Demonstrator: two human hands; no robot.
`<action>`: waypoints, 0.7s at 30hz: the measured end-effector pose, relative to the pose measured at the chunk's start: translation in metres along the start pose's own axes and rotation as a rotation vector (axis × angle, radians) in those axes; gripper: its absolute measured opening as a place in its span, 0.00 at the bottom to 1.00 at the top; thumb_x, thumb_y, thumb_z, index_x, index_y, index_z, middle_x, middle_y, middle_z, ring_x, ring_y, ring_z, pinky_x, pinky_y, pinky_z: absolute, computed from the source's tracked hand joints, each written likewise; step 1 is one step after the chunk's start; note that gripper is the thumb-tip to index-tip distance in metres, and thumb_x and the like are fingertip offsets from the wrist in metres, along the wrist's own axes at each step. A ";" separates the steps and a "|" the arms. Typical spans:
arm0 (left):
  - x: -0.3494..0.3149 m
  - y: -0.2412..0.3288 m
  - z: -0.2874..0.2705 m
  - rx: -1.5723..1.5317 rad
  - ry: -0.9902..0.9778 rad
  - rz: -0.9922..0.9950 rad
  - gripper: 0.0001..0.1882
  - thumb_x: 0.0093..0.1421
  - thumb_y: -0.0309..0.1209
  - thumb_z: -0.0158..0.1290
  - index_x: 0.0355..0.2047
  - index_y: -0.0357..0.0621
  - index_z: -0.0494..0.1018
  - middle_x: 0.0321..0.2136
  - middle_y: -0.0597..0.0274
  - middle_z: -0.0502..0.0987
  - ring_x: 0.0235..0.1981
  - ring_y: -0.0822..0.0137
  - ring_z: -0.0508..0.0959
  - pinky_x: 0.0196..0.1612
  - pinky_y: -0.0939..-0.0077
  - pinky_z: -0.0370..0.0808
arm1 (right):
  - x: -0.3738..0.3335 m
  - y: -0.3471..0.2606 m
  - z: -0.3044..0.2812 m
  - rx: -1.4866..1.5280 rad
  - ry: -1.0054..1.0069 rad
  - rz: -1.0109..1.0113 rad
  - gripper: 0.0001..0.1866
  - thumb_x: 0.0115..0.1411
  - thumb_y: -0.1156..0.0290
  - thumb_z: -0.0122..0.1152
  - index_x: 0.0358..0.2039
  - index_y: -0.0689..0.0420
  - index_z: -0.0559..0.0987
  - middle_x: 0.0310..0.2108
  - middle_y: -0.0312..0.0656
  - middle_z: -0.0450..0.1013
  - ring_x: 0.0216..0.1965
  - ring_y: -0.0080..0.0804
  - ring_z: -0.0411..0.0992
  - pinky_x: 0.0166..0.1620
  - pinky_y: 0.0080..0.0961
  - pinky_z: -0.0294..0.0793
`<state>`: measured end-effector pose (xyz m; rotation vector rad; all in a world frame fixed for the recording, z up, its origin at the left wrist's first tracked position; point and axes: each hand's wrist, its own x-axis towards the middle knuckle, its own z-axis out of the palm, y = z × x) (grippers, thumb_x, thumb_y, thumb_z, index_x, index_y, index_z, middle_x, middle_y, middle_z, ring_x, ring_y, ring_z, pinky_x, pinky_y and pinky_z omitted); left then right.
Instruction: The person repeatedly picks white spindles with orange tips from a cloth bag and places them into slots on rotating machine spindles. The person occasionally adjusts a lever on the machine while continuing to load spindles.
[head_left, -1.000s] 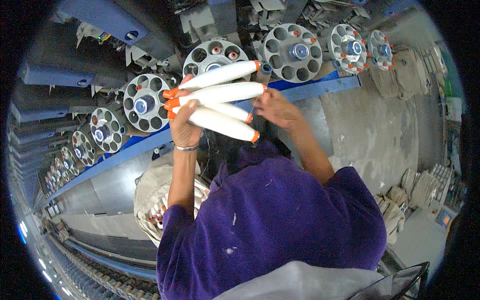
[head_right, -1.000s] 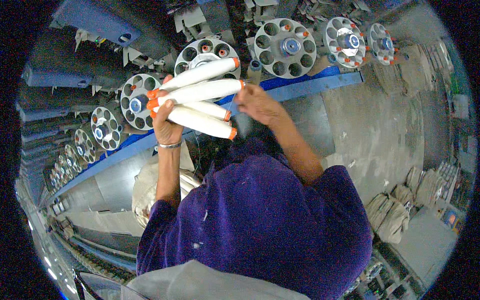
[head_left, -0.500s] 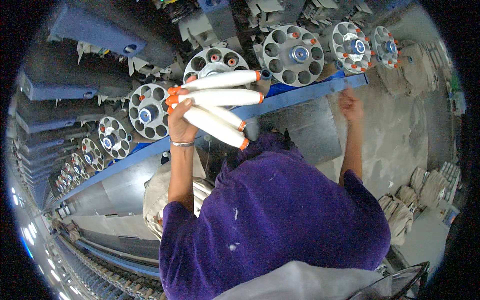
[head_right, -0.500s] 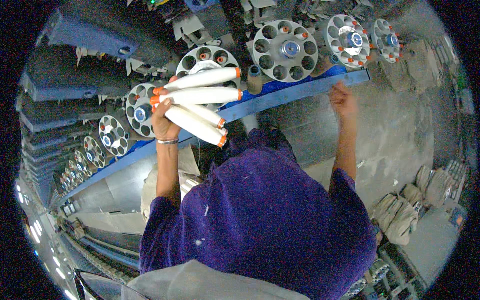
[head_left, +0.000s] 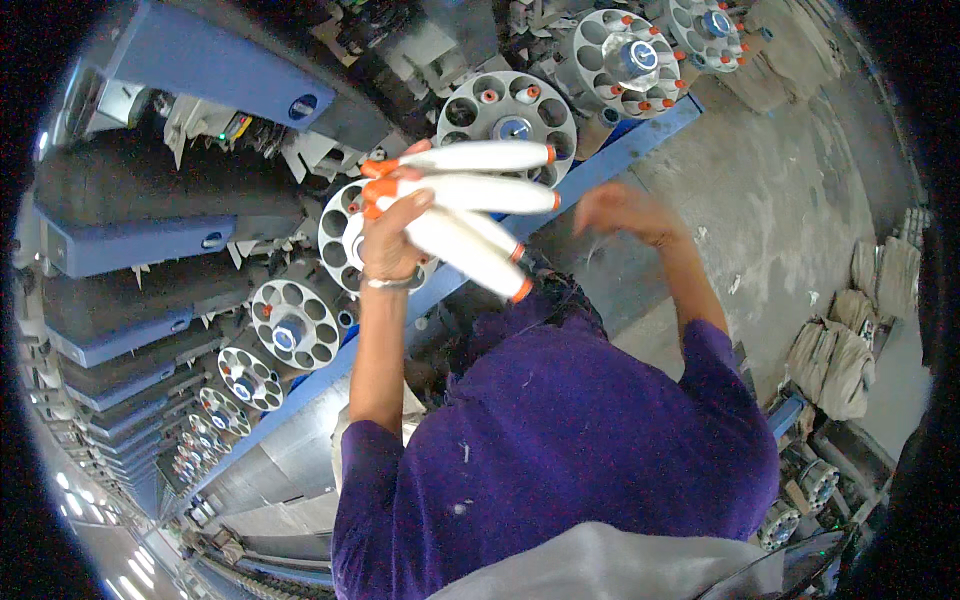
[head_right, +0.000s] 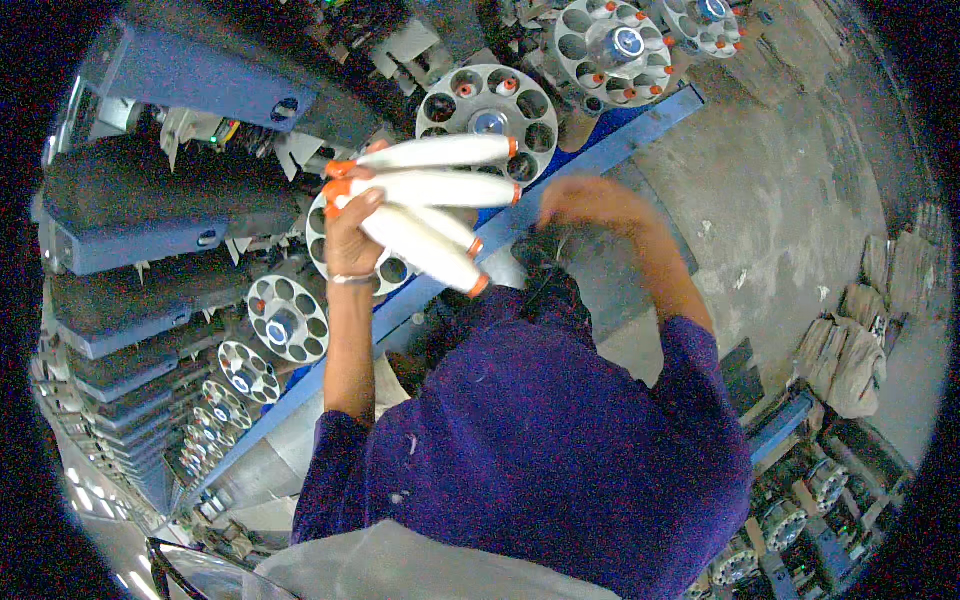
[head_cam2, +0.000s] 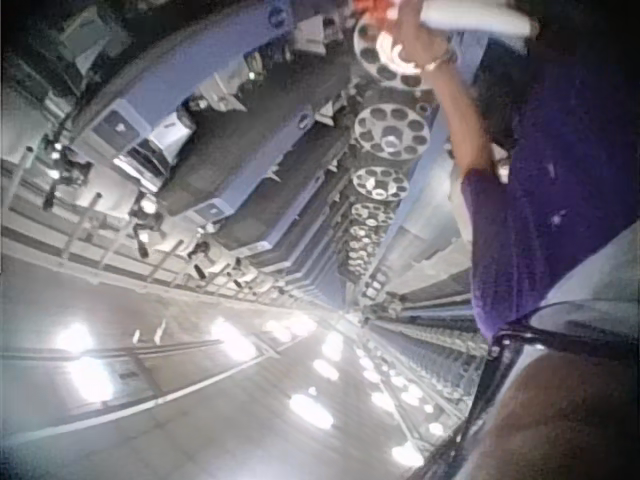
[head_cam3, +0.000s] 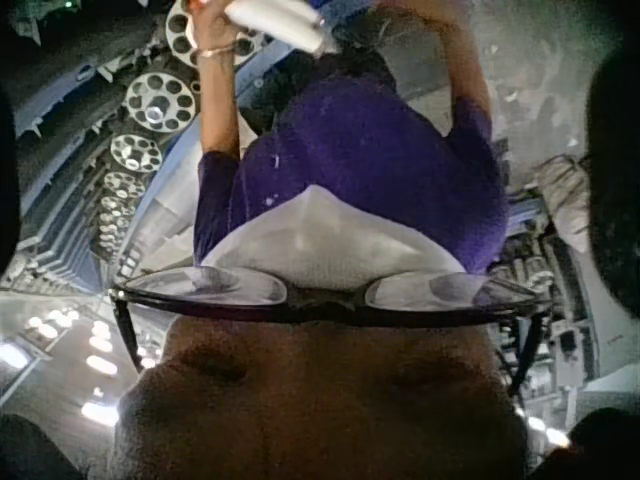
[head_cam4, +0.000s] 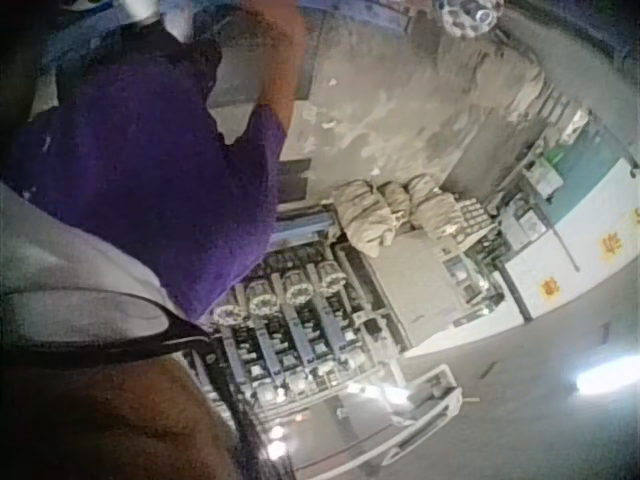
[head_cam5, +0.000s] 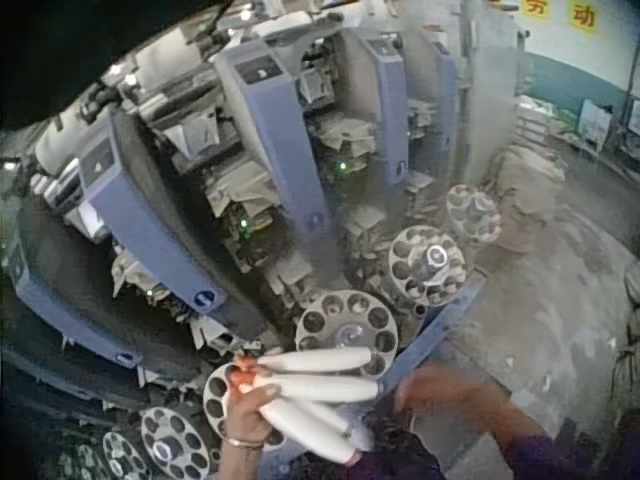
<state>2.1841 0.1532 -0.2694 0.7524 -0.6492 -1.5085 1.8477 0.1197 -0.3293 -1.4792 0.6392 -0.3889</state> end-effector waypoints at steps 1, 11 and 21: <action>0.018 -0.013 0.007 0.143 0.077 -0.022 0.17 0.46 0.20 0.60 0.38 0.41 0.73 0.56 0.51 0.68 0.50 0.59 0.73 0.54 0.61 0.71 | -0.007 -0.002 -0.014 0.126 0.301 0.139 0.13 0.62 0.58 0.55 0.35 0.55 0.78 0.23 0.30 0.69 0.25 0.19 0.66 0.30 0.20 0.65; 0.124 -0.115 0.051 1.321 -0.271 0.400 0.22 0.53 0.39 0.61 0.48 0.46 0.77 0.48 0.58 0.75 0.37 0.69 0.78 0.43 0.71 0.75 | 0.036 0.048 -0.052 0.499 0.734 -0.353 0.14 0.64 0.59 0.54 0.30 0.56 0.75 0.44 0.44 0.73 0.44 0.28 0.72 0.50 0.24 0.69; 0.099 0.057 0.044 0.276 -0.533 -0.355 0.20 0.67 0.39 0.44 0.52 0.38 0.67 0.56 0.52 0.65 0.59 0.52 0.66 0.59 0.57 0.68 | 0.092 -0.030 0.019 0.230 0.072 -0.218 0.21 0.61 0.56 0.58 0.47 0.59 0.73 0.35 0.37 0.72 0.36 0.20 0.69 0.34 0.20 0.71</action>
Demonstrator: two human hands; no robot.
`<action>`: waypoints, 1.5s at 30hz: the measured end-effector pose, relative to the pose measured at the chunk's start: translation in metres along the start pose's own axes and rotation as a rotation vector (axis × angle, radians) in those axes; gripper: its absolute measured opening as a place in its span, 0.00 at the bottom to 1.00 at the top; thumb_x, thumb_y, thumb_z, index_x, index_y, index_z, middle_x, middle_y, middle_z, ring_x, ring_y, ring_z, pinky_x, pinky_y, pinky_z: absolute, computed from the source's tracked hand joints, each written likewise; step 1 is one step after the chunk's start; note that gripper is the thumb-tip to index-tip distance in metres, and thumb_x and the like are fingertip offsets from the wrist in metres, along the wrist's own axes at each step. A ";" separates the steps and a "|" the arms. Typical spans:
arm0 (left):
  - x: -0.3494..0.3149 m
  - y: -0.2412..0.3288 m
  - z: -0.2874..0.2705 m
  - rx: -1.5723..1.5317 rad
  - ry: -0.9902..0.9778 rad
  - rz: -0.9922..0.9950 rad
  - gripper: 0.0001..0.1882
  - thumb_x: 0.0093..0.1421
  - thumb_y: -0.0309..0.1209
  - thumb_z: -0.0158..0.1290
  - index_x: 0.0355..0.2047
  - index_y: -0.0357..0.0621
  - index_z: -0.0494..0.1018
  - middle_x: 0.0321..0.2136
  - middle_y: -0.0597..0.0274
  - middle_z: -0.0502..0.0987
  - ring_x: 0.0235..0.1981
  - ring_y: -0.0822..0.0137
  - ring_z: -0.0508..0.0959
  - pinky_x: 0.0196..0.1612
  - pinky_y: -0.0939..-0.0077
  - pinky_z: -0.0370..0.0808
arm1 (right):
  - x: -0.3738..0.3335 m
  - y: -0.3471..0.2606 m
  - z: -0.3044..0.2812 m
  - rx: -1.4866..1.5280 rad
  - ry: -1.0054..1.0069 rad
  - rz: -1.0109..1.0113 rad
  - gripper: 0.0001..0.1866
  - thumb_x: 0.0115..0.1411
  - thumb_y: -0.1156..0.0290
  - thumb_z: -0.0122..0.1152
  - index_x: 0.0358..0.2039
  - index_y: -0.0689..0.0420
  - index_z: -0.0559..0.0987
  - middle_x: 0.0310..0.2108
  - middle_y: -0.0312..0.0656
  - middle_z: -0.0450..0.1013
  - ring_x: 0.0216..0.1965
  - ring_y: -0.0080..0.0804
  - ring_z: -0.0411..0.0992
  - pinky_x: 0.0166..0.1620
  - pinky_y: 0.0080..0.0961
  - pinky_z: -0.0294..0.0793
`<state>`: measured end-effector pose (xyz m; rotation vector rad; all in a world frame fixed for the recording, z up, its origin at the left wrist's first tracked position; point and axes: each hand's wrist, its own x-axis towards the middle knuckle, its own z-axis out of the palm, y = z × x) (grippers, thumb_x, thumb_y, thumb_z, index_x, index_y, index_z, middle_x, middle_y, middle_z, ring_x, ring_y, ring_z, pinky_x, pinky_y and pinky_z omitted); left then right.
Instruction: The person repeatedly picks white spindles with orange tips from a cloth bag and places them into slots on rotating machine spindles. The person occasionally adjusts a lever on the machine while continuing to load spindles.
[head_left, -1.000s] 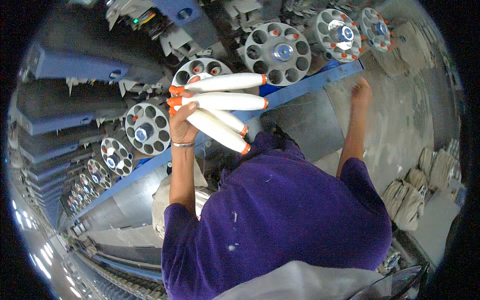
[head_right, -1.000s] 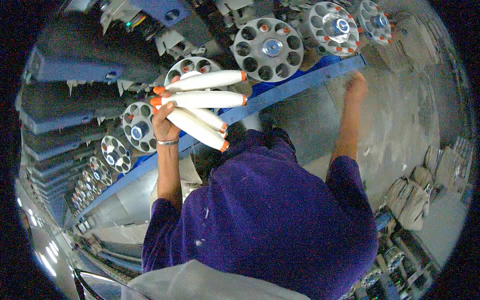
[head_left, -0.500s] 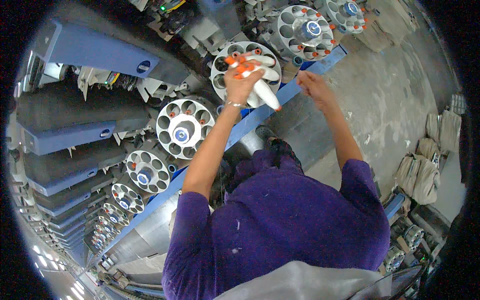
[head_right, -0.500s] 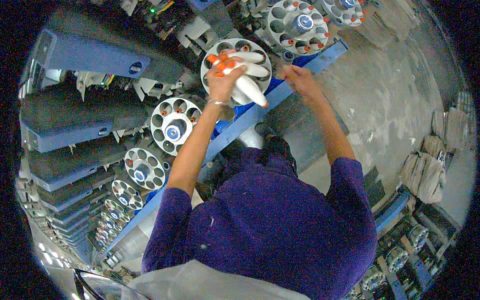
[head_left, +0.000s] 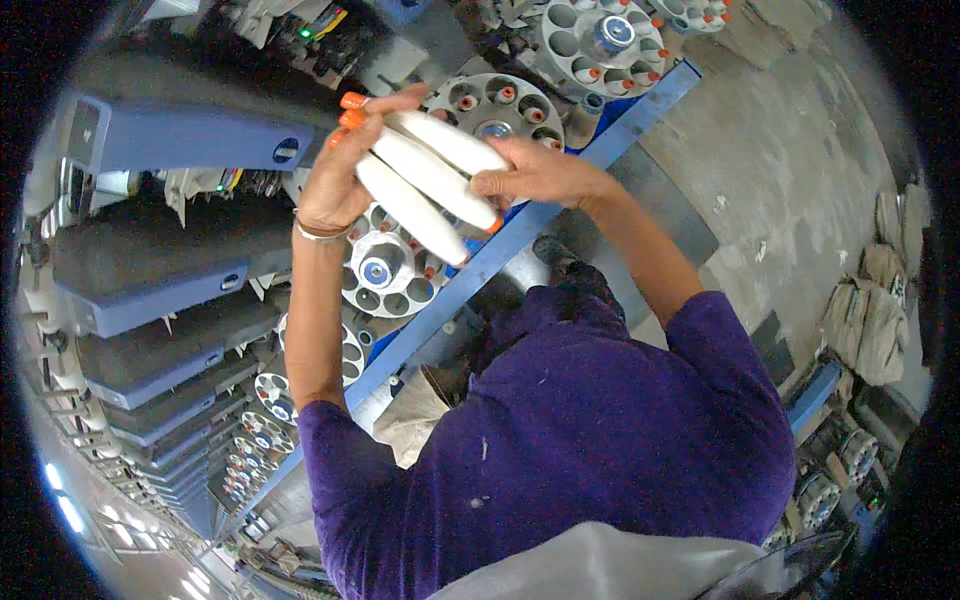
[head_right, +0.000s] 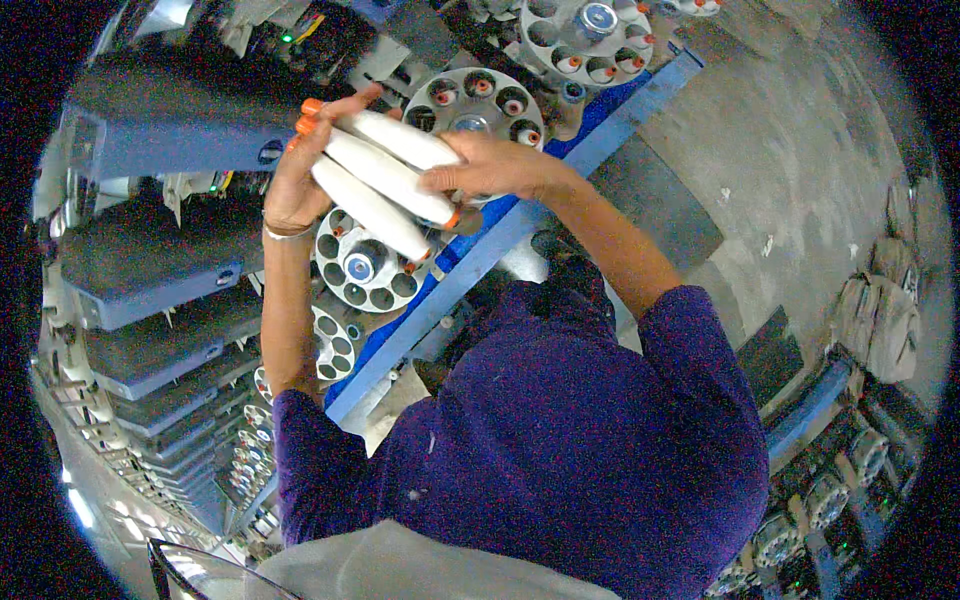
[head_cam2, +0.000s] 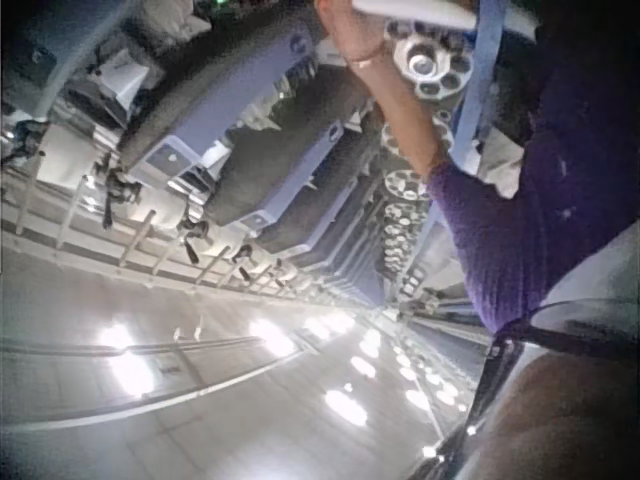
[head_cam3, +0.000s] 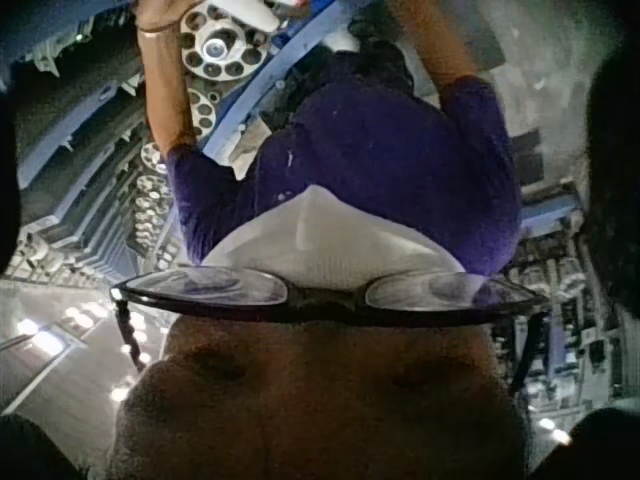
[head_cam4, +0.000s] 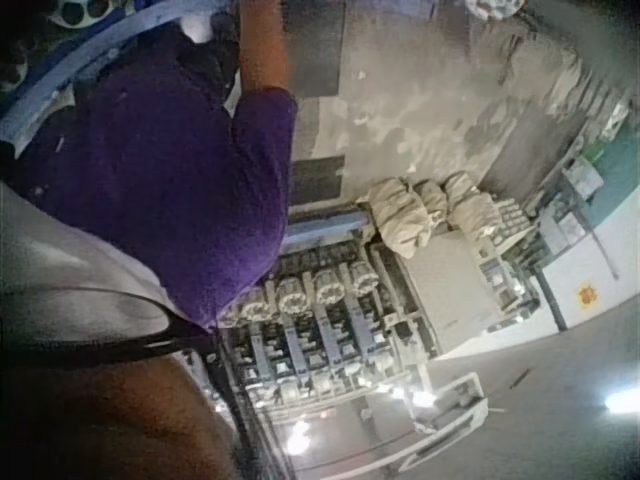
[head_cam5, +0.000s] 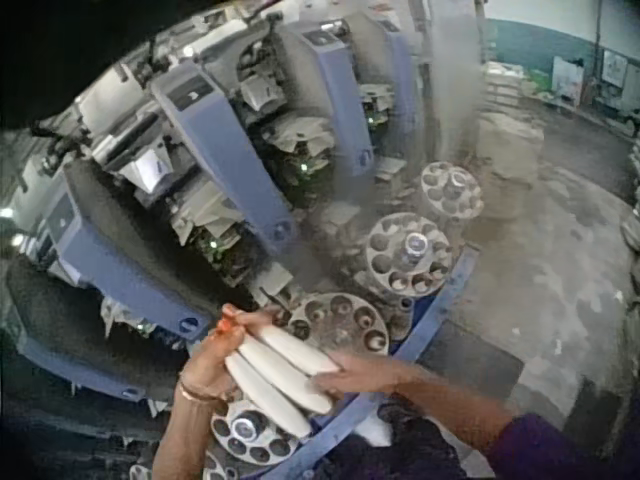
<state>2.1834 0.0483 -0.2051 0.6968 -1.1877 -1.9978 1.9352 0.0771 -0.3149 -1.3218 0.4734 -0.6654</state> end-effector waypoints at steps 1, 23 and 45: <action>-0.009 0.007 -0.004 -0.056 0.044 0.007 0.15 0.67 0.39 0.44 0.45 0.40 0.68 0.54 0.52 0.66 0.59 0.50 0.66 0.60 0.54 0.67 | -0.003 0.013 0.004 0.054 0.048 0.178 0.19 0.61 0.56 0.58 0.44 0.58 0.73 0.31 0.34 0.71 0.30 0.19 0.68 0.29 0.18 0.69; -0.061 -0.018 -0.014 -0.114 0.321 0.481 0.16 0.64 0.44 0.48 0.35 0.43 0.69 0.54 0.55 0.63 0.60 0.49 0.63 0.61 0.53 0.66 | 0.044 0.015 0.094 1.002 0.160 -0.007 0.24 0.61 0.65 0.60 0.54 0.62 0.69 0.52 0.46 0.71 0.48 0.32 0.73 0.50 0.26 0.74; -0.030 -0.014 -0.053 -0.294 0.340 0.360 0.22 0.62 0.51 0.47 0.41 0.46 0.70 0.54 0.54 0.69 0.54 0.56 0.70 0.56 0.57 0.71 | -0.033 0.027 0.040 0.320 -0.113 0.266 0.20 0.62 0.64 0.55 0.52 0.59 0.70 0.34 0.34 0.71 0.31 0.22 0.68 0.33 0.20 0.69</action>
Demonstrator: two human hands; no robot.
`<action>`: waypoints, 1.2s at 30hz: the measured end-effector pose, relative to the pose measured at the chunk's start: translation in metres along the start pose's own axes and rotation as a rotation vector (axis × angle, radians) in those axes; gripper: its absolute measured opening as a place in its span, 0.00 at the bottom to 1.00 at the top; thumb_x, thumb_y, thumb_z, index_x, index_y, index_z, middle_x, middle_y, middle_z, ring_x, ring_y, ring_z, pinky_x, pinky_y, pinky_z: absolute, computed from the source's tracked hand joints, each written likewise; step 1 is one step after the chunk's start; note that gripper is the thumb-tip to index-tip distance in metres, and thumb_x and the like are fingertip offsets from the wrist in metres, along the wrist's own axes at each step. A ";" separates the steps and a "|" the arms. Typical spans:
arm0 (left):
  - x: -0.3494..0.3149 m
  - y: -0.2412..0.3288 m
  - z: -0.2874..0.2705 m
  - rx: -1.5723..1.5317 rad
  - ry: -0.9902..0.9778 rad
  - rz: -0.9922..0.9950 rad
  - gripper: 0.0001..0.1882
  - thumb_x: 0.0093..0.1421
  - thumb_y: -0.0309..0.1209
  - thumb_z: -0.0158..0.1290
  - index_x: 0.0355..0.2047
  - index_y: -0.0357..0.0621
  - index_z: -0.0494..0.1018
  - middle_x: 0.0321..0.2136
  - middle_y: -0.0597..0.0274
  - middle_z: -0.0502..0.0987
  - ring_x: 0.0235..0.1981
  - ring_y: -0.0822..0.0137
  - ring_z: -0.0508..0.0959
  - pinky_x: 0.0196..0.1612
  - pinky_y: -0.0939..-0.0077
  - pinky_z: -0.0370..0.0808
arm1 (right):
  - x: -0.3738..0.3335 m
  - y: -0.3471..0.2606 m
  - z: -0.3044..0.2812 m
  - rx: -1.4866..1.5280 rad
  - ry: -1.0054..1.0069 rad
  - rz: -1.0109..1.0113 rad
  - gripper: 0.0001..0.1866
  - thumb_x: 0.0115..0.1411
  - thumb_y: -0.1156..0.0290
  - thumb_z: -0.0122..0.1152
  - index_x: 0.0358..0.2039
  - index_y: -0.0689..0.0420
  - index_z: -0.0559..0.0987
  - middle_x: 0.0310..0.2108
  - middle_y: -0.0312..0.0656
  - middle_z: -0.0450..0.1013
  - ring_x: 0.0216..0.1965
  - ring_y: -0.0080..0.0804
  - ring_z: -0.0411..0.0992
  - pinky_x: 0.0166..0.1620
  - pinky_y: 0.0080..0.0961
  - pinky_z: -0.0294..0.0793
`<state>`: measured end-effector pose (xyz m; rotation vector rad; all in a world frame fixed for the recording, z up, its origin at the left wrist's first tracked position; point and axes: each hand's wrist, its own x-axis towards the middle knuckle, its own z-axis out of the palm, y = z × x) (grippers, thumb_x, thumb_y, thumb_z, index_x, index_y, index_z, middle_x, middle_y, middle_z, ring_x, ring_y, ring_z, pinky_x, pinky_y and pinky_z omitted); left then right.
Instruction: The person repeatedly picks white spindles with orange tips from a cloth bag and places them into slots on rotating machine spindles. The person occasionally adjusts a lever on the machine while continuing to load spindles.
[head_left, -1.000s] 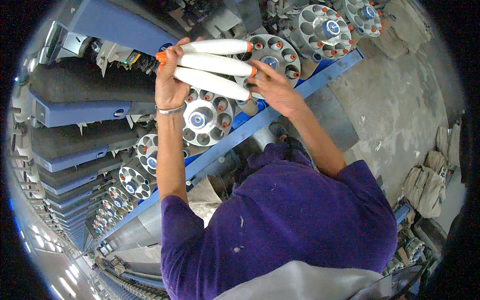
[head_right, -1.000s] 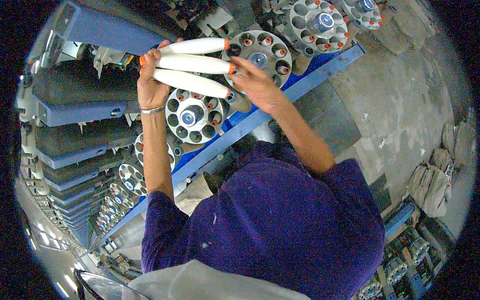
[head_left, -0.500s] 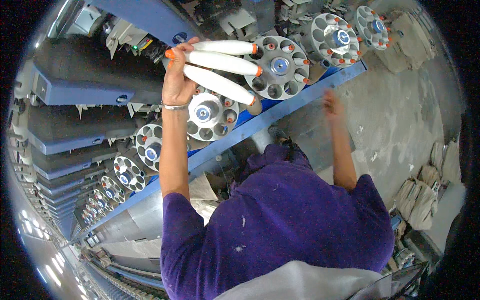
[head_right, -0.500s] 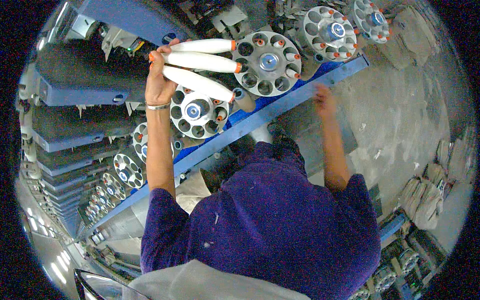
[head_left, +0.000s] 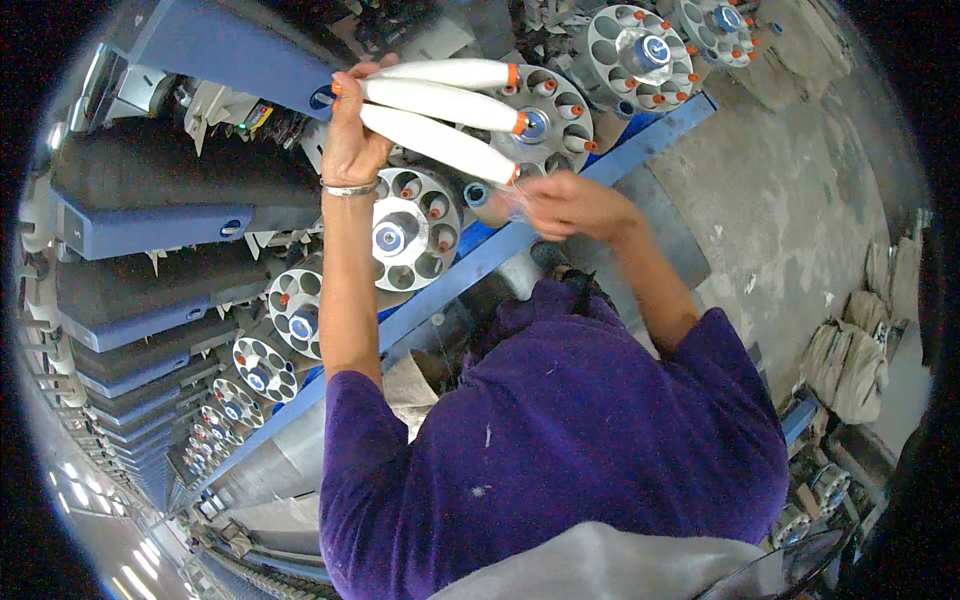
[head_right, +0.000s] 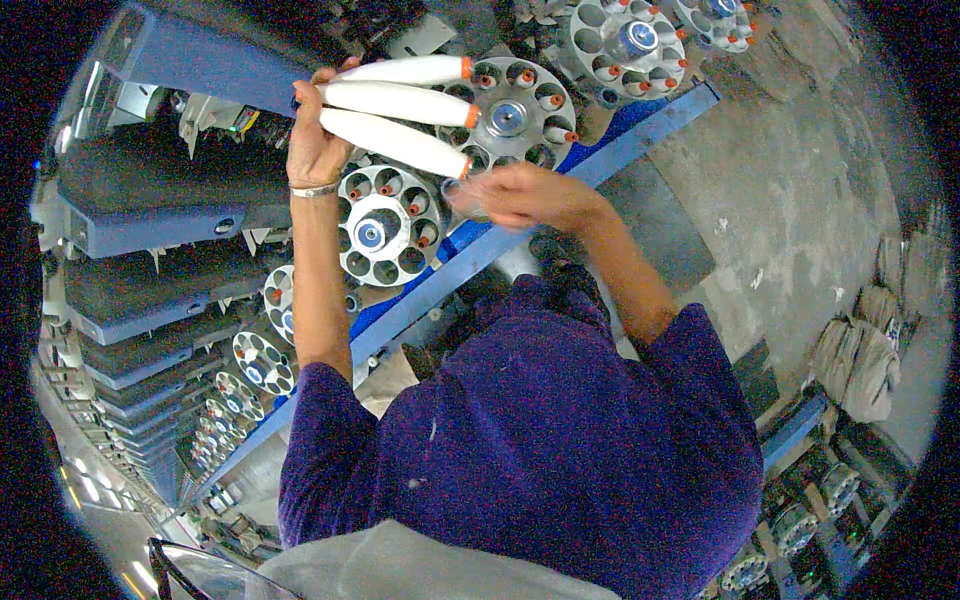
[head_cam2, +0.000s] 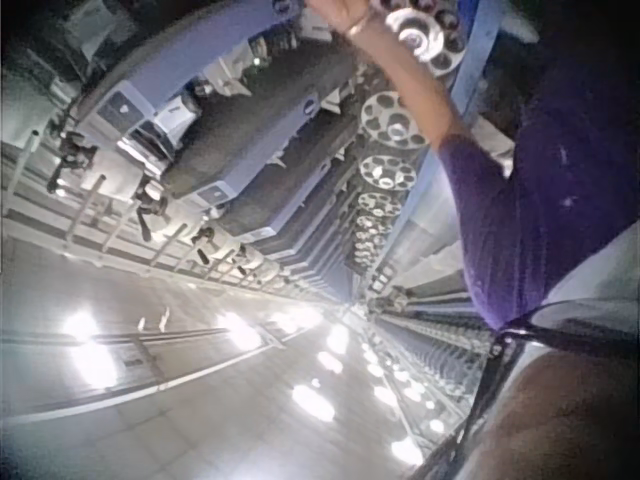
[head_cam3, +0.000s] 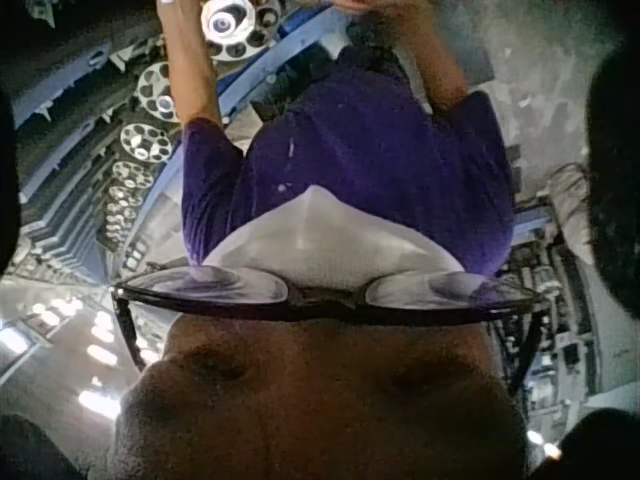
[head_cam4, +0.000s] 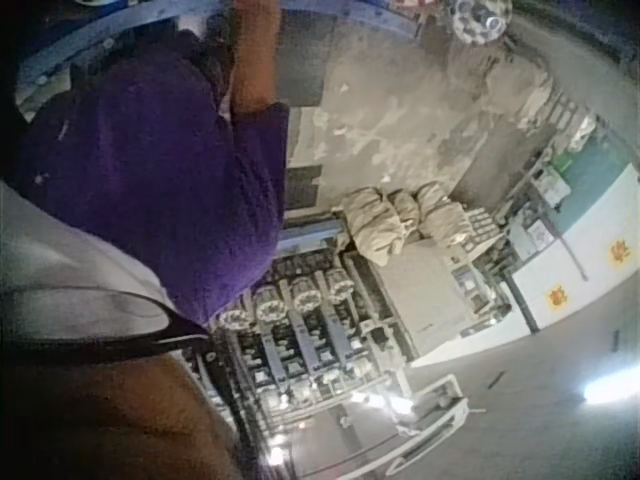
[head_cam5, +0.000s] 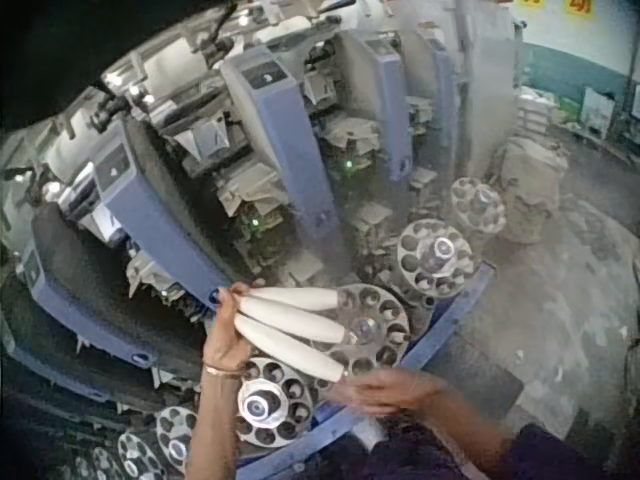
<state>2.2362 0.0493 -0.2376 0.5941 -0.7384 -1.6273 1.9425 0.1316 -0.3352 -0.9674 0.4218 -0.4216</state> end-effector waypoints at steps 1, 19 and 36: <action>-0.001 0.005 -0.003 0.042 0.028 0.028 0.22 0.61 0.52 0.48 0.42 0.46 0.70 0.54 0.53 0.69 0.53 0.56 0.71 0.56 0.56 0.72 | -0.019 0.008 -0.012 0.005 0.057 0.004 0.17 0.62 0.64 0.56 0.48 0.59 0.72 0.31 0.33 0.71 0.27 0.20 0.67 0.28 0.19 0.67; 0.037 -0.164 0.025 1.400 -1.211 0.054 0.09 0.54 0.34 0.58 0.32 0.44 0.74 0.51 0.57 0.66 0.51 0.53 0.69 0.54 0.62 0.66 | -0.069 0.052 0.023 -0.089 0.697 -0.226 0.13 0.65 0.62 0.53 0.27 0.56 0.75 0.23 0.27 0.65 0.23 0.13 0.59 0.26 0.13 0.57; 0.061 -0.098 0.047 1.667 0.034 0.627 0.11 0.55 0.40 0.58 0.36 0.54 0.82 0.35 0.60 0.80 0.37 0.60 0.80 0.40 0.68 0.77 | 0.020 -0.036 -0.102 -0.742 0.902 -0.412 0.08 0.51 0.76 0.61 0.33 0.61 0.82 0.46 0.42 0.73 0.42 0.31 0.74 0.44 0.29 0.74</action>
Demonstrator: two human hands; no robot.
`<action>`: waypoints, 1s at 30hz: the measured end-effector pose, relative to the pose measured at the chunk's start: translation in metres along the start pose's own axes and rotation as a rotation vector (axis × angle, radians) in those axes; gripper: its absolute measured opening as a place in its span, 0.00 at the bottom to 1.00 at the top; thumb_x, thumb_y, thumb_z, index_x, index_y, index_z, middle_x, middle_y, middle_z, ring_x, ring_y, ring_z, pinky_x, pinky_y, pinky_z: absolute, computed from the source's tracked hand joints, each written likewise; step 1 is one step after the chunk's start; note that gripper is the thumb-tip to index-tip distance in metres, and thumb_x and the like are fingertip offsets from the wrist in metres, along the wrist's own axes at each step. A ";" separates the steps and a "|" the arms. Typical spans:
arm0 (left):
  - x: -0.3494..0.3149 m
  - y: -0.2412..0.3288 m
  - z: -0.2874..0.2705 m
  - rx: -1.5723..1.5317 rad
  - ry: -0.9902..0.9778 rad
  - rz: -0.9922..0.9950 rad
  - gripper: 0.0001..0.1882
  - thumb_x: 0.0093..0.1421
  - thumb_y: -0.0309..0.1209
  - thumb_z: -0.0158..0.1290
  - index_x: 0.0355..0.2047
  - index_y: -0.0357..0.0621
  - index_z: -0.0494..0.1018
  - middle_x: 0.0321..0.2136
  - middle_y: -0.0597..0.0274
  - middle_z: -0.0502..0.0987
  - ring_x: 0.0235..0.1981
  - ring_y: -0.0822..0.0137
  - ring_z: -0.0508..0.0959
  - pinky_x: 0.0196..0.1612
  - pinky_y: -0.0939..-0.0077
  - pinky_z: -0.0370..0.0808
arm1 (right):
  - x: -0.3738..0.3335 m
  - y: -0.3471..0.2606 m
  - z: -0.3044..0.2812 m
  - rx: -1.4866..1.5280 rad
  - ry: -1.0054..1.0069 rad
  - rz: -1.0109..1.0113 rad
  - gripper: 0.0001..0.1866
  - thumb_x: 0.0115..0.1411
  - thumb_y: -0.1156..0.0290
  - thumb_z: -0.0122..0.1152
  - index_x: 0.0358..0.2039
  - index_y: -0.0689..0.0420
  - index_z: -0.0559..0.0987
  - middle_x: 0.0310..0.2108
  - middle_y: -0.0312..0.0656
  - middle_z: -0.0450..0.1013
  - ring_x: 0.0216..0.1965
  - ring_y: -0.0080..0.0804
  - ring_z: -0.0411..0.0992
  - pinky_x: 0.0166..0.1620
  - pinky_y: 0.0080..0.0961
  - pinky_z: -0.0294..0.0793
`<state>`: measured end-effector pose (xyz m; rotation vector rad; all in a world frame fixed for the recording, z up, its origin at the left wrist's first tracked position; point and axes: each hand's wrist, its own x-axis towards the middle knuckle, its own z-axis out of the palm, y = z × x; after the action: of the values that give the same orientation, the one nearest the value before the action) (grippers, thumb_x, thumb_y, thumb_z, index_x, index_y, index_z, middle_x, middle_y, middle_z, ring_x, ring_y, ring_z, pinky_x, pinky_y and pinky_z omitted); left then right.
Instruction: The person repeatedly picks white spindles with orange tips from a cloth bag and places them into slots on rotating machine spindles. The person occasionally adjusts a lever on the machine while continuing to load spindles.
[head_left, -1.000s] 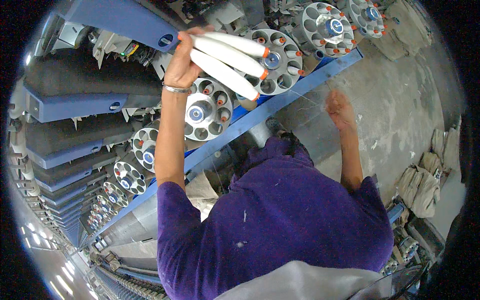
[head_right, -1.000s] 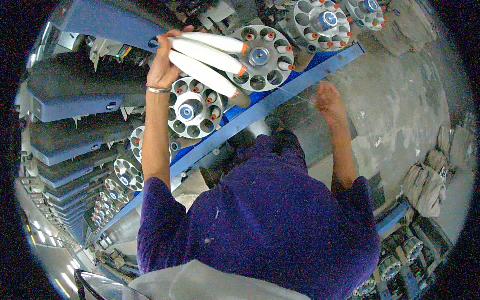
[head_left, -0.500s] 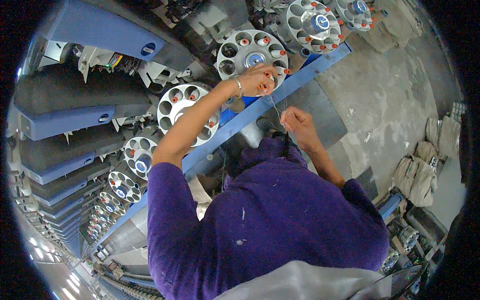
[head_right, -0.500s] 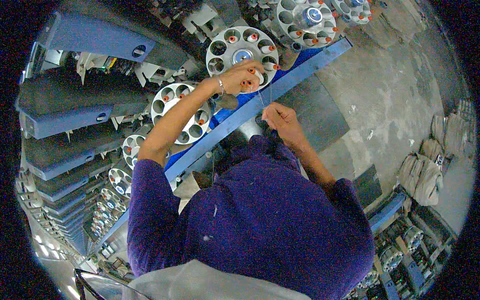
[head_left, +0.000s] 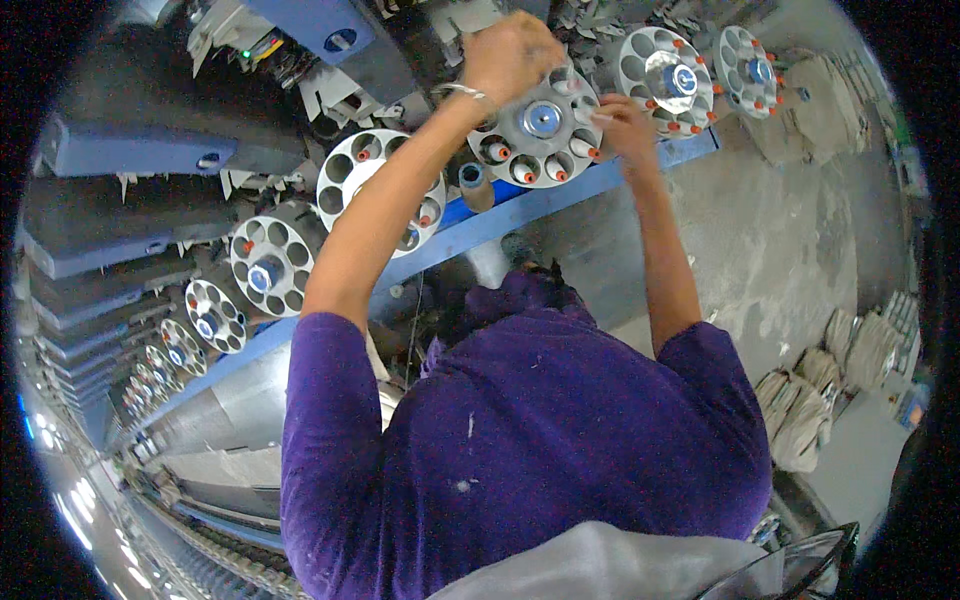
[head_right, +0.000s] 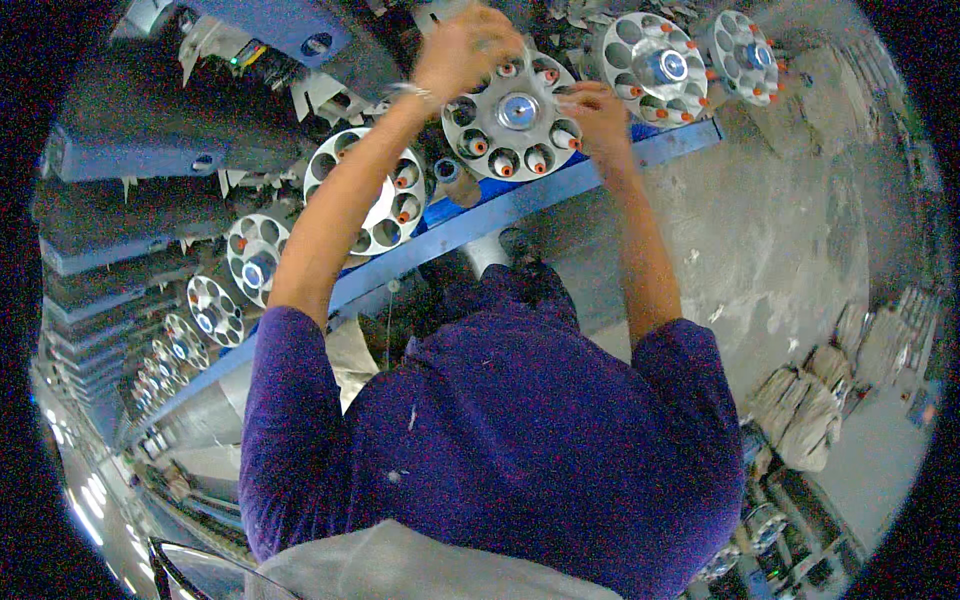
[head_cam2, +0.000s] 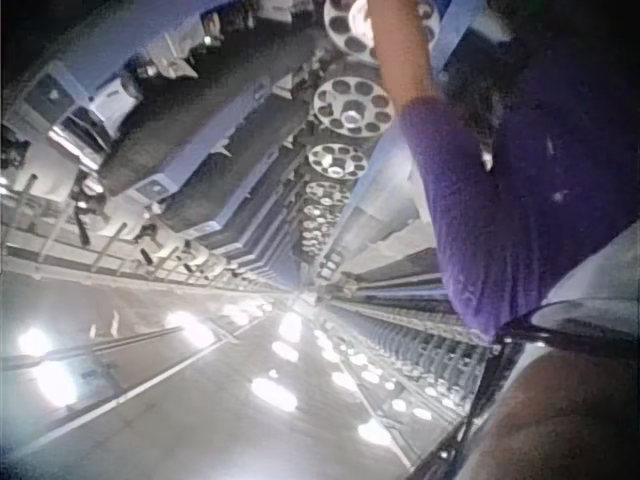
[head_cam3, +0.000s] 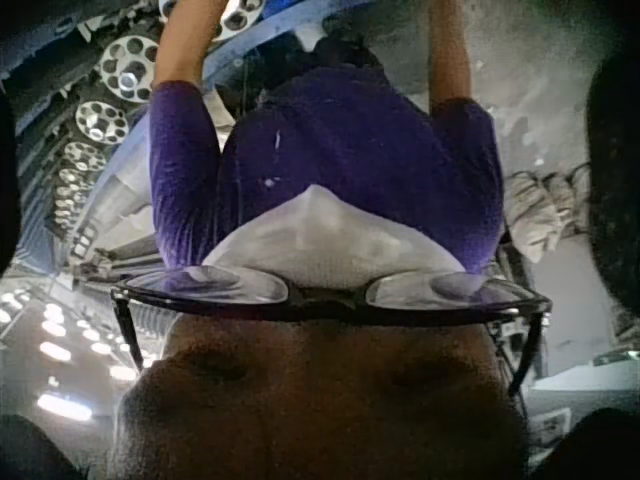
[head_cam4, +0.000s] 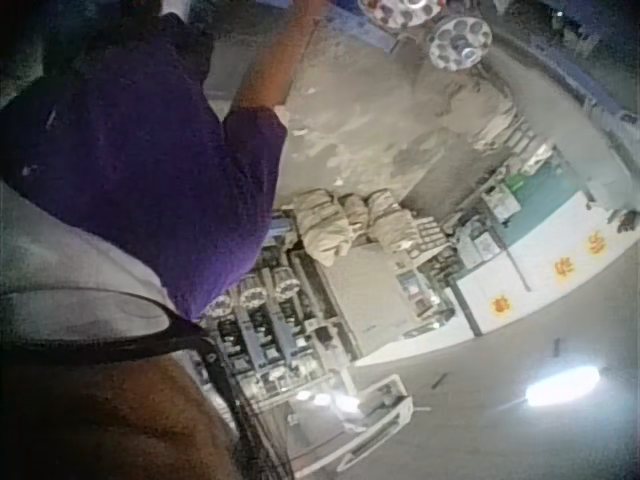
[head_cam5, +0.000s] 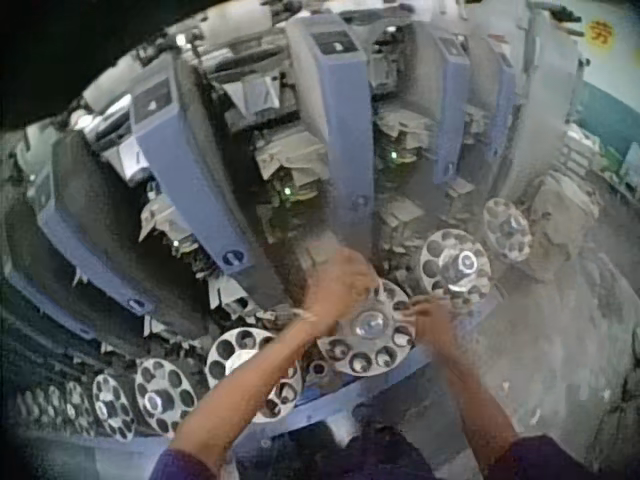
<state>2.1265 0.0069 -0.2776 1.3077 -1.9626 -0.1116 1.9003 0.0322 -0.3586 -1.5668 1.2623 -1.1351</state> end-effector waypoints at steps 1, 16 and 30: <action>-0.011 -0.009 0.018 0.245 -0.139 -0.026 0.11 0.54 0.41 0.59 0.37 0.56 0.82 0.41 0.60 0.80 0.41 0.57 0.80 0.42 0.66 0.77 | 0.006 0.017 0.023 -0.091 -0.017 -0.141 0.04 0.48 0.77 0.62 0.27 0.61 0.81 0.44 0.43 0.74 0.41 0.34 0.74 0.45 0.30 0.73; -0.154 0.048 -0.026 -1.735 0.454 -1.062 0.11 0.64 0.35 0.48 0.41 0.42 0.72 0.25 0.57 0.78 0.25 0.67 0.78 0.28 0.76 0.76 | -0.044 -0.084 0.076 -0.348 -1.134 -0.256 0.19 0.62 0.66 0.55 0.51 0.61 0.72 0.48 0.42 0.70 0.48 0.29 0.69 0.49 0.28 0.69; -0.301 0.125 -0.046 -0.590 -0.040 -0.375 0.09 0.50 0.27 0.54 0.33 0.44 0.70 0.25 0.56 0.77 0.30 0.57 0.78 0.33 0.63 0.73 | 0.191 -0.051 0.093 1.044 -0.633 0.010 0.16 0.61 0.65 0.47 0.38 0.67 0.73 0.31 0.54 0.73 0.30 0.50 0.73 0.37 0.39 0.75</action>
<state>2.1173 0.3273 -0.3504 1.2461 -1.5177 -0.8364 2.0210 -0.1423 -0.3057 -0.9523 0.1556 -0.9212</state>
